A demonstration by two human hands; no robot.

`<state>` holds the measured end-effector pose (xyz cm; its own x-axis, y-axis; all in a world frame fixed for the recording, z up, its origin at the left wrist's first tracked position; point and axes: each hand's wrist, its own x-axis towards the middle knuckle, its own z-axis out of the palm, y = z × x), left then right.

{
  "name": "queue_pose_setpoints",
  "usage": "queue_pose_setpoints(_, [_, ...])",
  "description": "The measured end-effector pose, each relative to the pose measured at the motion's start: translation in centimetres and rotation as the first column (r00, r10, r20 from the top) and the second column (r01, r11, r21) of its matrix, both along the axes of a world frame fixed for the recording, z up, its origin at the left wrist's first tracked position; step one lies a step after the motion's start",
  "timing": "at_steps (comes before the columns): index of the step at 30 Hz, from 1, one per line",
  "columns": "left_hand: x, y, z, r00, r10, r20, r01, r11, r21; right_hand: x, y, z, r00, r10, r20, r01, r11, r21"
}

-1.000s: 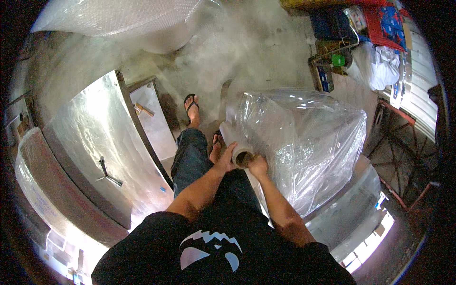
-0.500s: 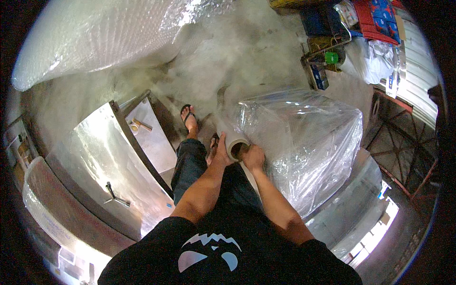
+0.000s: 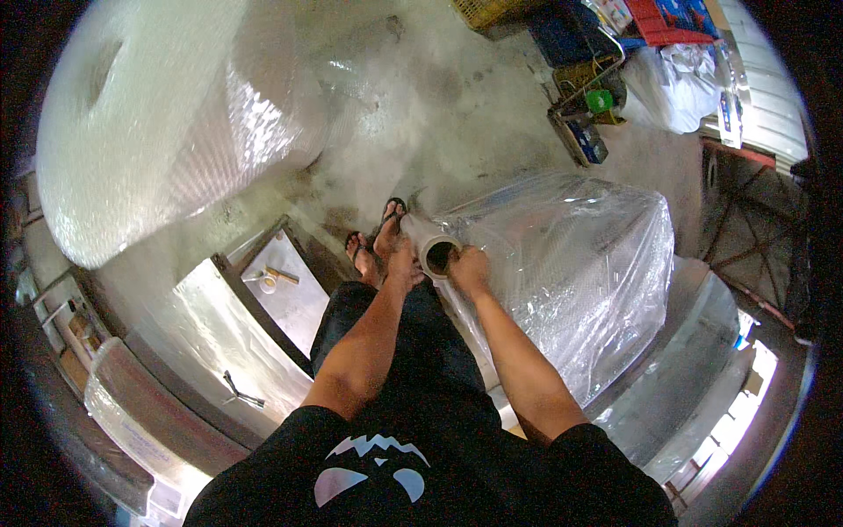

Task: The person wraps a stainless steel kitchen unit with bubble wrap and then with plastic stretch film. They use a red box cutter to trim the bubble wrap and a roll of stretch film to encase the unit, walking around it to apply multiple layers.

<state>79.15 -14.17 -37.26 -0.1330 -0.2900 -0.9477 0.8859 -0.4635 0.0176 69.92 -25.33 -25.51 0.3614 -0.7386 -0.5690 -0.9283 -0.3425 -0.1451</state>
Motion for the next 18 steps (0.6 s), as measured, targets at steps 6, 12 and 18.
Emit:
queue_pose_setpoints(6, [1.5, -4.1, 2.1, 0.985, 0.048, -0.167, -0.055, 0.998, -0.036, -0.7, -1.8, -0.4, 0.946, -0.31, -0.096, 0.324, 0.922, 0.213])
queue_pose_setpoints(12, [4.4, -12.4, 0.5, 0.778, -0.576, 0.251, 0.6, 0.8, -0.026, -0.2, -6.0, -1.1, 0.906, -0.384, 0.176, 0.389, 0.921, 0.005])
queue_pose_setpoints(18, [6.0, -20.9, -2.4, 0.616, -0.749, 0.246, 0.773, 0.635, -0.001, -0.6, -10.2, -5.7, 0.841, -0.54, 0.031, 0.539, 0.841, 0.039])
